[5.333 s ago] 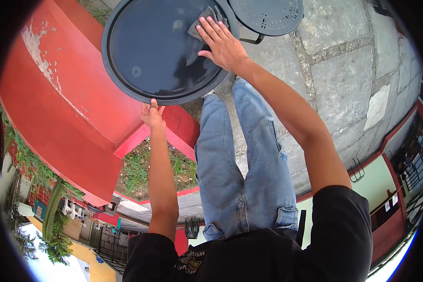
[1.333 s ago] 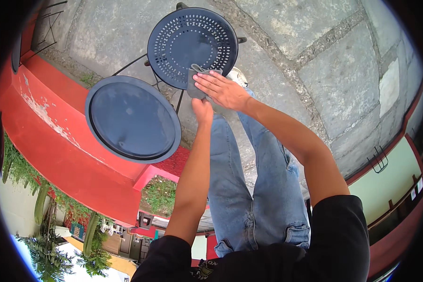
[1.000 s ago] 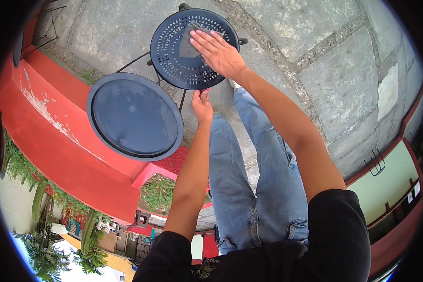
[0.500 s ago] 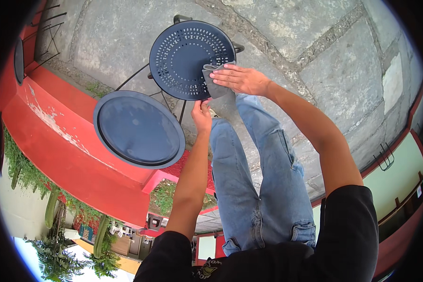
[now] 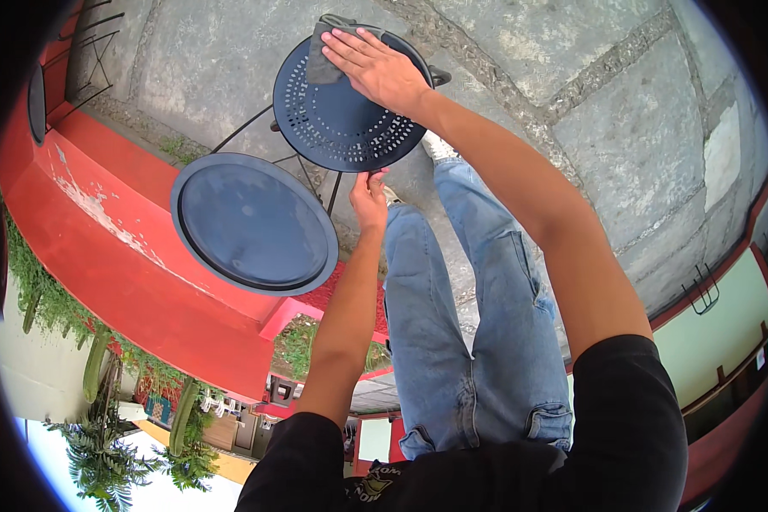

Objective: Wiping down outdoor tables and plastic stools with a cloth and arranging them.

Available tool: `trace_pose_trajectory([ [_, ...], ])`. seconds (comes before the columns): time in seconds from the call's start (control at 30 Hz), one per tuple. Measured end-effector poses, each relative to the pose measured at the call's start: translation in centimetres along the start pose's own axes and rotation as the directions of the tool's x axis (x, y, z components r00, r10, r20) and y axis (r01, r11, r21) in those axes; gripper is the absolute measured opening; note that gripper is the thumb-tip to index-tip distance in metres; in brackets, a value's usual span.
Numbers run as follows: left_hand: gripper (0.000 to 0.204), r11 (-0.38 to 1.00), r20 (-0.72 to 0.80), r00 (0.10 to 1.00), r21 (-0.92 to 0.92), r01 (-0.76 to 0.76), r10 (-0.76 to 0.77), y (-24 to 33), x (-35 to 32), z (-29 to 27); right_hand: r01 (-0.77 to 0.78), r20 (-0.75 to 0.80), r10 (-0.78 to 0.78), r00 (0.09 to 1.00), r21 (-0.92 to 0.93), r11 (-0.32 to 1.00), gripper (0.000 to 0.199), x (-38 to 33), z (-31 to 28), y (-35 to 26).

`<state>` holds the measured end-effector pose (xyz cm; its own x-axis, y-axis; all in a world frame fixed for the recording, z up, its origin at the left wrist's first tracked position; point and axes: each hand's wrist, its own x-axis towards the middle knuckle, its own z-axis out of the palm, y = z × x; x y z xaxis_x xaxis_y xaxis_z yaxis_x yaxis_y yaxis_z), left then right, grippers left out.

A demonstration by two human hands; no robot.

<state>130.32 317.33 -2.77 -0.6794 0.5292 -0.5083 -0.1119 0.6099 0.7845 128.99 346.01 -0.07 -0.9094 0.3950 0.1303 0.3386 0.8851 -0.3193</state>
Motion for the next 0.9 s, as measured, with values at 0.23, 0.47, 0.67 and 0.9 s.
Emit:
trace_pose_trajectory([
  [0.23,0.025,0.998,-0.004,0.999,-0.047,0.032,-0.032,-1.5,0.5,-0.8,0.084,0.135,-0.115,0.984,0.217,0.972,0.072,0.9,1.4,-7.7],
  [0.47,0.026,0.998,0.100,0.993,0.014,0.067,-0.068,0.5,1.3,-3.2,0.327,0.258,-0.374,0.891,0.207,0.922,0.071,-1.1,1.6,-9.5],
  [0.67,0.051,0.933,0.149,0.962,0.318,0.171,-0.227,17.4,-4.0,-4.5,0.372,0.260,-0.393,0.882,0.126,0.920,0.063,-2.3,1.0,-6.8],
  [0.9,0.126,0.707,0.097,0.983,0.684,-0.180,0.156,17.3,6.7,-5.0,0.330,0.076,-0.324,0.943,-0.087,0.940,0.047,6.1,-0.2,-3.1],
])
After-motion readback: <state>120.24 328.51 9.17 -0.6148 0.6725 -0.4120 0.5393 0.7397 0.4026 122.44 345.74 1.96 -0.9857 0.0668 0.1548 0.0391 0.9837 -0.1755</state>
